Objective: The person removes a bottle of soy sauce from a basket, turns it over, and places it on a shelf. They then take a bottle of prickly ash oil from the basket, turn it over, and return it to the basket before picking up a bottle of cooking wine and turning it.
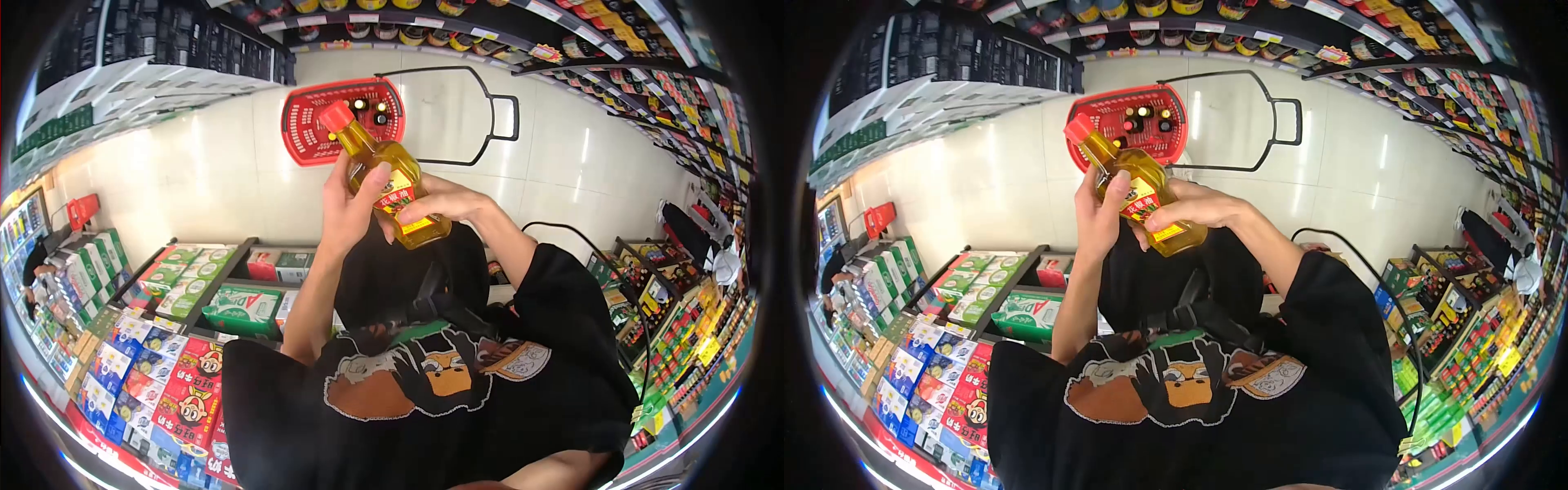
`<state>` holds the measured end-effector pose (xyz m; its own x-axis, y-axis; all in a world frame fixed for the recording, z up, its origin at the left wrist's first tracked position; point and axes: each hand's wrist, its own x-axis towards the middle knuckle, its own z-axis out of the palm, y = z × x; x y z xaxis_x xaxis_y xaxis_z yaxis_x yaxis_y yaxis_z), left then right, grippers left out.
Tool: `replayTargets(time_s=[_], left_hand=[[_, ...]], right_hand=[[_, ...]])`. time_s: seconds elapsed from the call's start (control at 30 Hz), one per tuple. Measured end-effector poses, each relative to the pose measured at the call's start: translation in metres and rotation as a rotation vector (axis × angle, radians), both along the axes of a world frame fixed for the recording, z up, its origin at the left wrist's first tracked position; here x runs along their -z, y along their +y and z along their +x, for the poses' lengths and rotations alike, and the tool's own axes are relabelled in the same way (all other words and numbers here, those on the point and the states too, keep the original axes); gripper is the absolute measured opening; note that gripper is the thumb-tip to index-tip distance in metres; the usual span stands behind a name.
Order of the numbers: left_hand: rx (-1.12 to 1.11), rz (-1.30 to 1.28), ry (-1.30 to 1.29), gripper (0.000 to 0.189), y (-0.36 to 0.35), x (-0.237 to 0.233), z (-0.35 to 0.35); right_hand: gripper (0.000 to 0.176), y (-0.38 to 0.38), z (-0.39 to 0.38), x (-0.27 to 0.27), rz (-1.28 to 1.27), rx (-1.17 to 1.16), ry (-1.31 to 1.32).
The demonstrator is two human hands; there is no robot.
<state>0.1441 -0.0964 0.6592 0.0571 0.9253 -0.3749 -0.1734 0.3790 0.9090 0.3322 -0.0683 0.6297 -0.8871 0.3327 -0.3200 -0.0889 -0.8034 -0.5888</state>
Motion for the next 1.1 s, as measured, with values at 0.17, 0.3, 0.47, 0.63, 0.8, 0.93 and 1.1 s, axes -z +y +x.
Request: replayTargets(time_s=[0.17, 0.3, 0.47, 0.63, 0.8, 0.93, 1.1], left_hand=[[0.000, 0.156, 0.016, 0.042, -0.002, -0.037, -0.006], [0.036, 0.212, 0.056, 0.036, 0.010, -0.058, -0.009], [0.046, 0.353, 0.089, 0.031, 0.023, -0.083, -0.006], [0.120, 0.356, 0.079, 0.030, 0.037, -0.098, 0.010], [0.252, 0.352, 0.025, 0.034, 0.044, -0.127, 0.044], [0.296, 0.448, -0.185, 0.046, 0.039, -0.107, 0.077], [0.572, 0.426, -0.466, 0.087, 0.018, -0.102, 0.149]], right_hand=[[0.042, 0.006, -0.003, -0.042, 0.182, 0.019, -0.006], [0.055, 0.002, 0.001, -0.055, 0.250, 0.064, -0.135], [0.065, -0.020, 0.010, -0.076, 0.500, 0.274, -0.362], [0.050, -0.052, 0.002, -0.092, 0.512, 0.699, -0.362], [0.048, -0.065, 0.020, -0.111, 0.590, 0.843, -0.392], [0.044, -0.072, 0.054, -0.123, 0.675, 0.896, -0.376], [0.045, -0.090, 0.122, -0.135, 0.633, 0.911, -0.242]])
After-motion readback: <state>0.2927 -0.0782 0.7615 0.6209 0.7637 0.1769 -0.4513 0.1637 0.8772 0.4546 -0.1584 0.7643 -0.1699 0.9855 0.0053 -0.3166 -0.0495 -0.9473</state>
